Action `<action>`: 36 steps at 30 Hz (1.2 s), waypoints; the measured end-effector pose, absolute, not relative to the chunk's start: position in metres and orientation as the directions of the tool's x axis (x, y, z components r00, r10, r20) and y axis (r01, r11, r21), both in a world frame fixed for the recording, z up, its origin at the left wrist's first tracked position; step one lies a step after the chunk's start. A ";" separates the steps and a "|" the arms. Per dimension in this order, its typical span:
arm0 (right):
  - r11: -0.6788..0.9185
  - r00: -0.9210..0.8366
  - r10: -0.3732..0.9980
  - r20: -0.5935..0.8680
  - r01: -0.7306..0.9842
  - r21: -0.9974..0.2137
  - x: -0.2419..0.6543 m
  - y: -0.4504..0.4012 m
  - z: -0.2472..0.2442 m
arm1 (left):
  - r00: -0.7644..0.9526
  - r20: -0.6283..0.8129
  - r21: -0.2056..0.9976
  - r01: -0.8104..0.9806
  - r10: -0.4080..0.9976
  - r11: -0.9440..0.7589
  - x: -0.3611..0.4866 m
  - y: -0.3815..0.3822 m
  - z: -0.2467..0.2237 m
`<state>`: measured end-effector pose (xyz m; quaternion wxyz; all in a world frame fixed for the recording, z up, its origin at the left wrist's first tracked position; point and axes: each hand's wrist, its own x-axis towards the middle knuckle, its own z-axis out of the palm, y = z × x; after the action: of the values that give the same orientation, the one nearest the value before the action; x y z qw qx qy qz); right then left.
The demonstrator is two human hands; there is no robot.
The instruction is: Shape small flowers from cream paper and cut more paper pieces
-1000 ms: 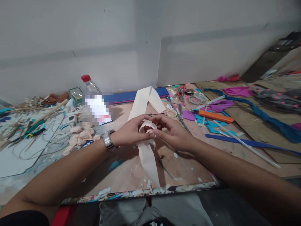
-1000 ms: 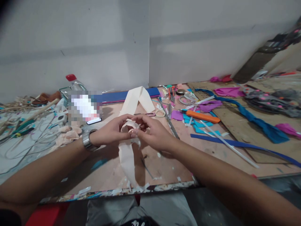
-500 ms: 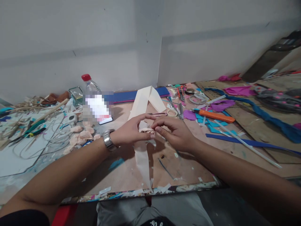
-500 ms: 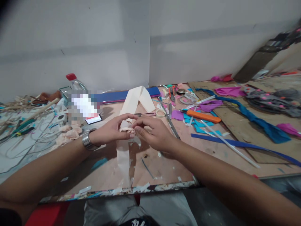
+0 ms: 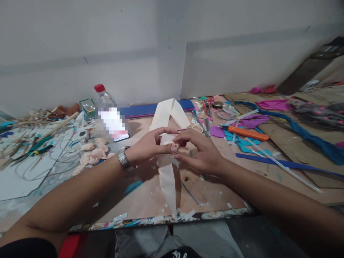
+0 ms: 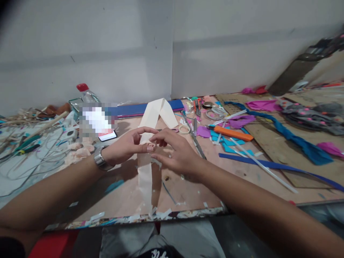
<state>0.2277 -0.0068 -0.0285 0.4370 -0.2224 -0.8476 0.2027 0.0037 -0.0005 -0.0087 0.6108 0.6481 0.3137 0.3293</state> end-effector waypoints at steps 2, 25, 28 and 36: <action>0.832 -0.521 0.537 0.663 0.199 -0.517 0.227 -0.006 -0.029 | 0.579 0.022 0.998 0.039 0.815 -0.054 0.003 -0.001 -0.008; 0.869 -0.523 0.491 0.696 0.235 -0.436 0.229 -0.007 -0.029 | 0.624 0.040 0.999 -0.029 0.780 -0.028 0.002 0.001 -0.012; 0.877 -0.534 0.477 0.698 0.235 -0.419 0.229 -0.007 -0.028 | 0.622 0.044 0.999 -0.038 0.782 -0.026 0.003 0.001 -0.011; 0.885 -0.537 0.461 0.707 0.218 -0.411 0.229 -0.007 -0.029 | 0.621 0.037 0.999 -0.015 0.783 -0.035 0.002 0.001 -0.012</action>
<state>0.2288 -0.0067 -0.0291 0.4397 -0.1959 -0.8656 0.1380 0.0021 0.0011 -0.0119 0.6276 0.6454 0.2977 0.3178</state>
